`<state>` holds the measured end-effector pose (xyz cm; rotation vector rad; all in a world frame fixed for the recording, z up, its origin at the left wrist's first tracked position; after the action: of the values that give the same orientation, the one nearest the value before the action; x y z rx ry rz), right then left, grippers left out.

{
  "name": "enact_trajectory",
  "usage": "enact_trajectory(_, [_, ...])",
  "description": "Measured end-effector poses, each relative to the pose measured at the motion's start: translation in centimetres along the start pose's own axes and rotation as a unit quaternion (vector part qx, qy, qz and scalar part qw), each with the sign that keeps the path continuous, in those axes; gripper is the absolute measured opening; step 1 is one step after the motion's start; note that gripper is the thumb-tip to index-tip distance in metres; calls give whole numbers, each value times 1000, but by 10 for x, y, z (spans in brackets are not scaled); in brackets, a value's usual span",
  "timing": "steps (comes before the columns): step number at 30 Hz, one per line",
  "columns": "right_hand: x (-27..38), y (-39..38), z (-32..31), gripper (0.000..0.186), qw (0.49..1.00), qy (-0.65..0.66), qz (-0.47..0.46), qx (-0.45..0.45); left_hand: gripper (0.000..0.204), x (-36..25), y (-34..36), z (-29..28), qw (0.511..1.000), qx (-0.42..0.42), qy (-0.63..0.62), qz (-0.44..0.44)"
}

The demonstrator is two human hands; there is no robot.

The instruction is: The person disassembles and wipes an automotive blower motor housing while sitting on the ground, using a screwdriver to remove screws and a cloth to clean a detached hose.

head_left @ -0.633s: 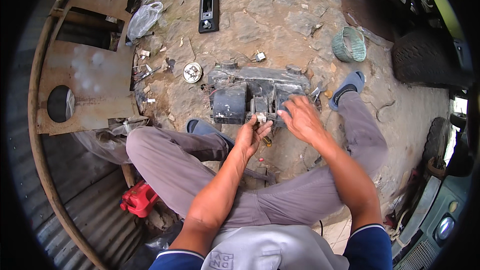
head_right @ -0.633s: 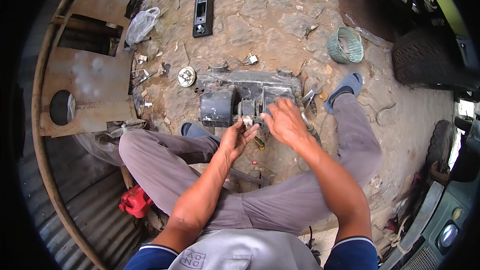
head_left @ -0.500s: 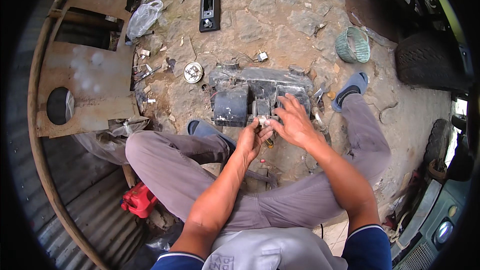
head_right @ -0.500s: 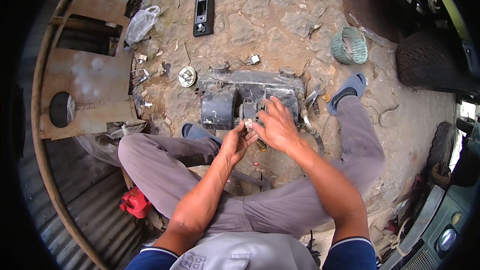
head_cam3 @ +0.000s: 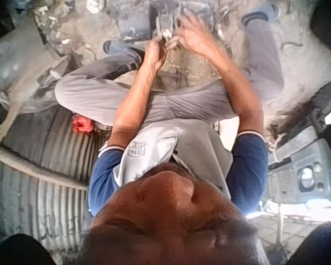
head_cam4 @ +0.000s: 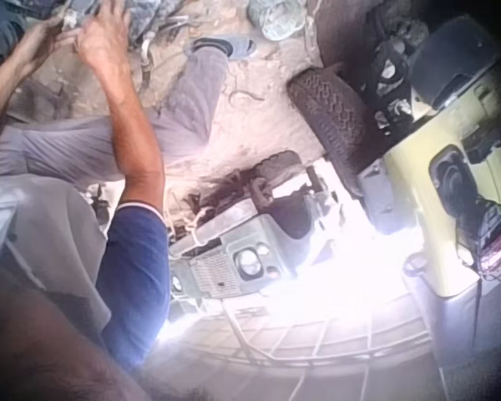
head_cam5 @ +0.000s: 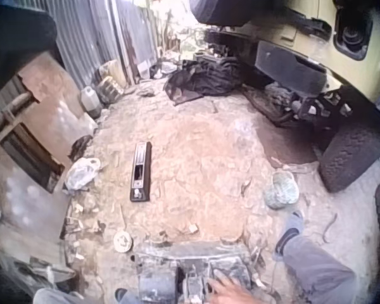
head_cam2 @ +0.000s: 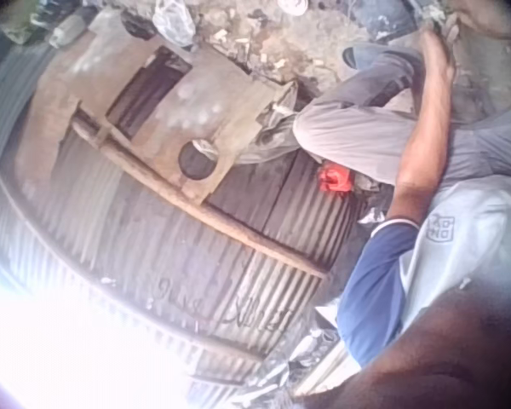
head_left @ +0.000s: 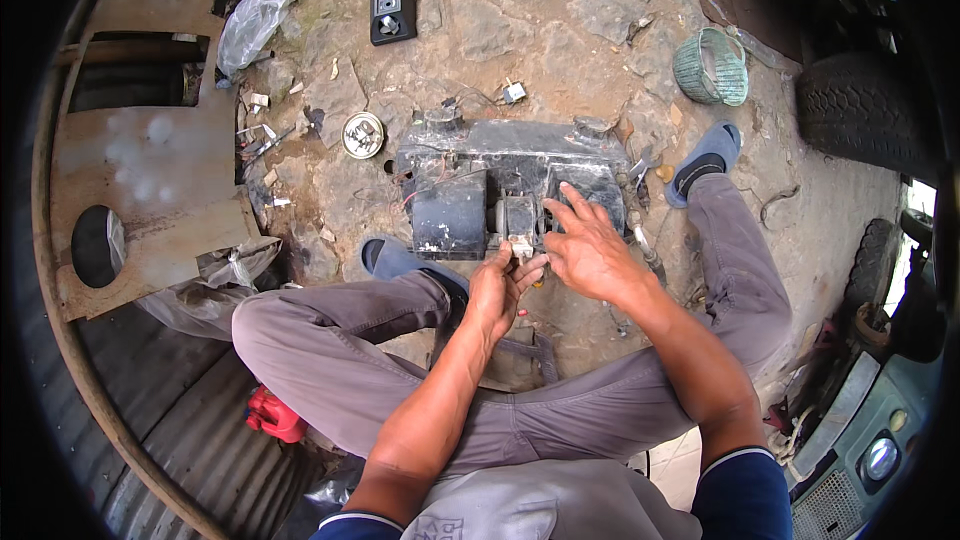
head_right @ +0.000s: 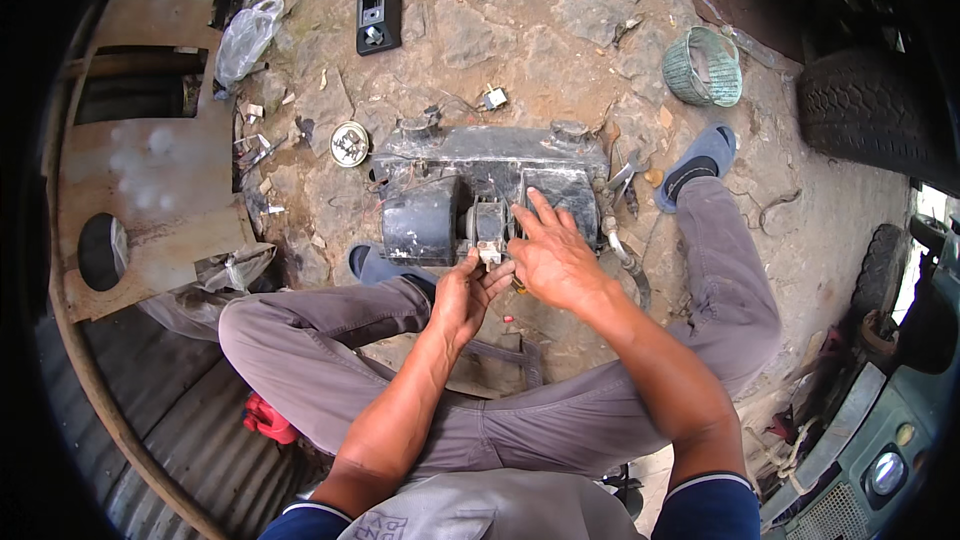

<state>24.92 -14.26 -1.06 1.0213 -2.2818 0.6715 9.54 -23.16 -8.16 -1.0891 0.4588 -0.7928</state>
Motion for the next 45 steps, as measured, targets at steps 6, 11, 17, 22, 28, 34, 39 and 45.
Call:
enact_trajectory(6, [-13,9,-10,18,999,20,1,26,30,-1,-1,3,1000,12,-7,8])
enact_trajectory(11, [-25,19,-4,24,999,29,21,21,33,-2,-2,4,1000,3,13,-3])
enact_trajectory(17, [-26,30,-11,38,991,105,71,42,32,0,-2,2,1000,3,11,-4])
enact_trajectory(22, [-18,31,9,39,998,6,28,60,31,0,-1,2,1000,10,16,4])
enact_trajectory(28, [-23,25,16,38,1000,-7,19,19,34,1,1,4,999,5,30,9])
enact_trajectory(34, [-26,14,14,35,1000,9,12,-25,36,3,-1,6,999,-31,18,-2])
enact_trajectory(39, [-23,5,17,68,992,-5,115,-45,39,5,2,15,996,-82,6,-26])
enact_trajectory(45, [-31,2,6,102,954,15,299,15,34,8,20,2,997,-71,-24,-8])
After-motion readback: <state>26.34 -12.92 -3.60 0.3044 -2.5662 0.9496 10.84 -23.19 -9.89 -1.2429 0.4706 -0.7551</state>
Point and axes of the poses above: each hand's wrist, its own y-axis towards the middle knuckle, its own z-axis out of the palm, x = y × z, the point moved 3 cm from there along y, towards the middle knuckle, and after that the axes turned 15 degrees about -z, right-handed, at the moved point
